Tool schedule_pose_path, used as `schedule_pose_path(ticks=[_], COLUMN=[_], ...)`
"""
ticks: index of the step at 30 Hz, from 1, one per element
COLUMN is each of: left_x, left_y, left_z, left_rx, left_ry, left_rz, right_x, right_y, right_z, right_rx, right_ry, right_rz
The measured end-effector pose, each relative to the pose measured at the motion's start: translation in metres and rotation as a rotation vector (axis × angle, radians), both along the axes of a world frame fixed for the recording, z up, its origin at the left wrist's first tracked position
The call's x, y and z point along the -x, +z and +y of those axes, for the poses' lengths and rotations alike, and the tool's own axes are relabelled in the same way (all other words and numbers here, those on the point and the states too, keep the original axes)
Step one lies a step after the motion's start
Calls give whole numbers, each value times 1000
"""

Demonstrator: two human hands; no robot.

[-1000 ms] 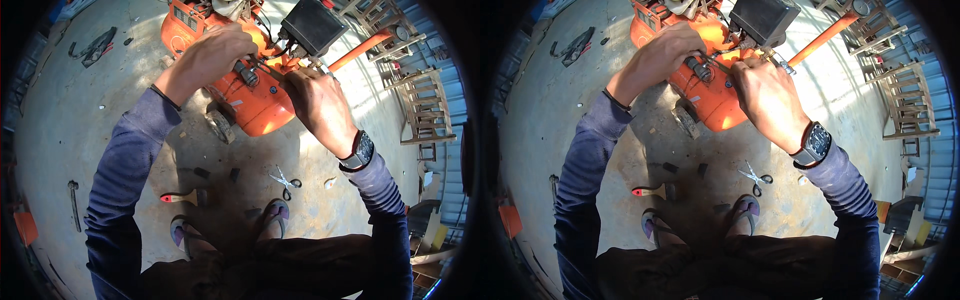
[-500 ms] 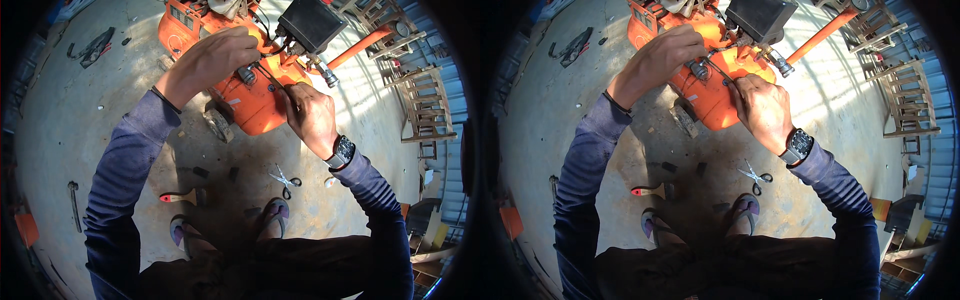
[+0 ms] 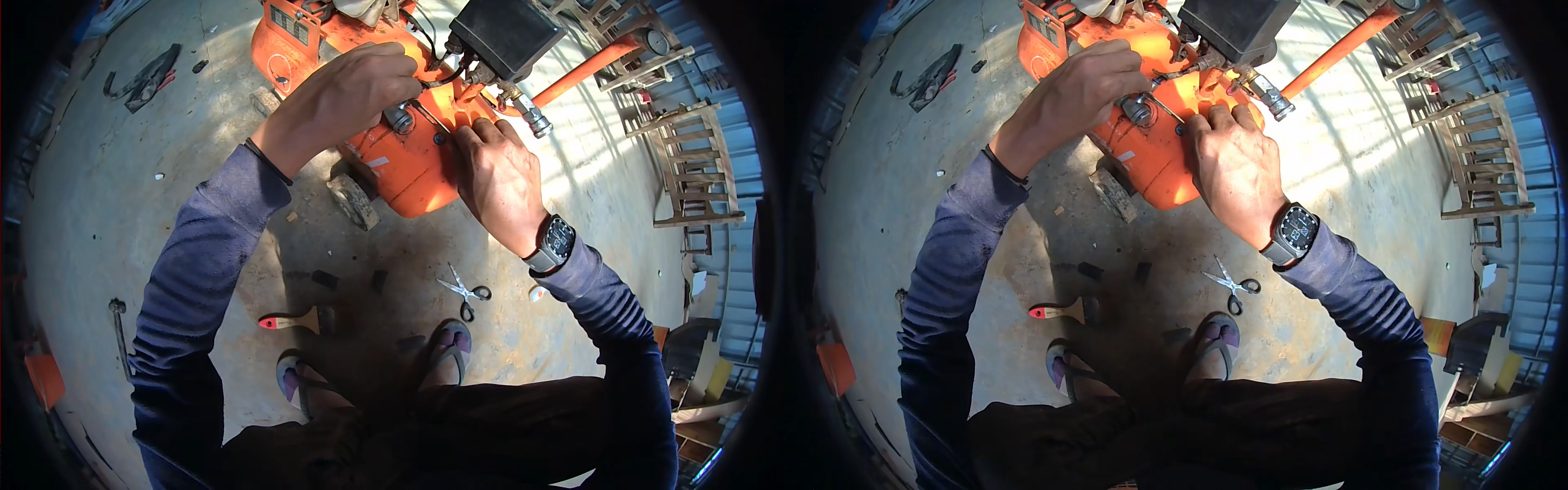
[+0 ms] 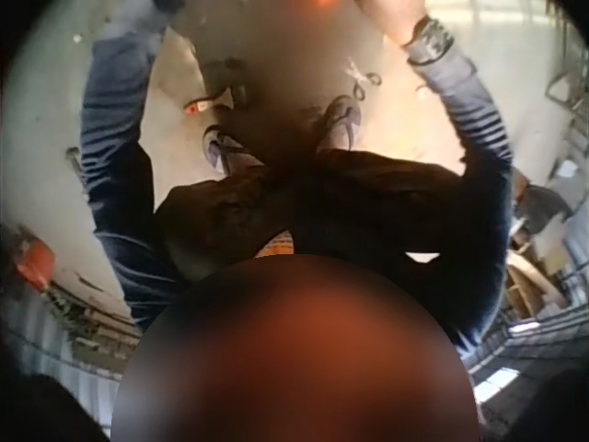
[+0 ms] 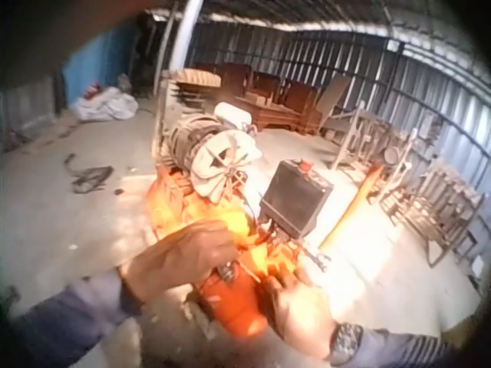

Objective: Repairing an air compressor by inspecting and tightening internal components.

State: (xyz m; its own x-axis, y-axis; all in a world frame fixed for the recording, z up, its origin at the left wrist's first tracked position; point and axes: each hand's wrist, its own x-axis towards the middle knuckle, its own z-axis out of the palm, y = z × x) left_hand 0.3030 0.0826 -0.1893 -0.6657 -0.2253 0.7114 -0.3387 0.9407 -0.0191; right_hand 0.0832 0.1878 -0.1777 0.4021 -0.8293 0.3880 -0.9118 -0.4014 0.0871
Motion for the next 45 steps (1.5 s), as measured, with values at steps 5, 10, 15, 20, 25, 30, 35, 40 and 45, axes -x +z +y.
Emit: schedule_pose_path(ticks=[5, 10, 15, 20, 25, 30, 35, 40, 45], left_x=[-1, -3, -6, -10, -12, -17, -10, -4, -2], left_y=[-8, -12, -19, -25, -22, -17, -12, -11, -12], left_z=[-2, -11, -11, -18, -27, -18, -10, -9, -13], left_rx=[-85, -101, -107, -138, -140, -77, -2, -54, -76], left_ry=[27, -25, -39, -13, 25, 18, -15, -38, -28], left_rz=[19, 94, 123, 119, 59, 76, 14, -3, -11], right_x=[-2, 0, 6, -9, -25, -17, -2, 1, 5], right_y=[4, 5, 16, 43, 87, 73, 34, 2, -4], right_z=[0, -9, -21, -23, -35, -9, -3, -8, -12], right_rx=[-144, -178, -374, -234, -75, -145, -263, -80, -34], right_ry=[-38, 62, 50, 98, 217, 156, -9, 31, 41], right_rz=[-143, -250, -158, -127, -62, 74, 46, -72, -106])
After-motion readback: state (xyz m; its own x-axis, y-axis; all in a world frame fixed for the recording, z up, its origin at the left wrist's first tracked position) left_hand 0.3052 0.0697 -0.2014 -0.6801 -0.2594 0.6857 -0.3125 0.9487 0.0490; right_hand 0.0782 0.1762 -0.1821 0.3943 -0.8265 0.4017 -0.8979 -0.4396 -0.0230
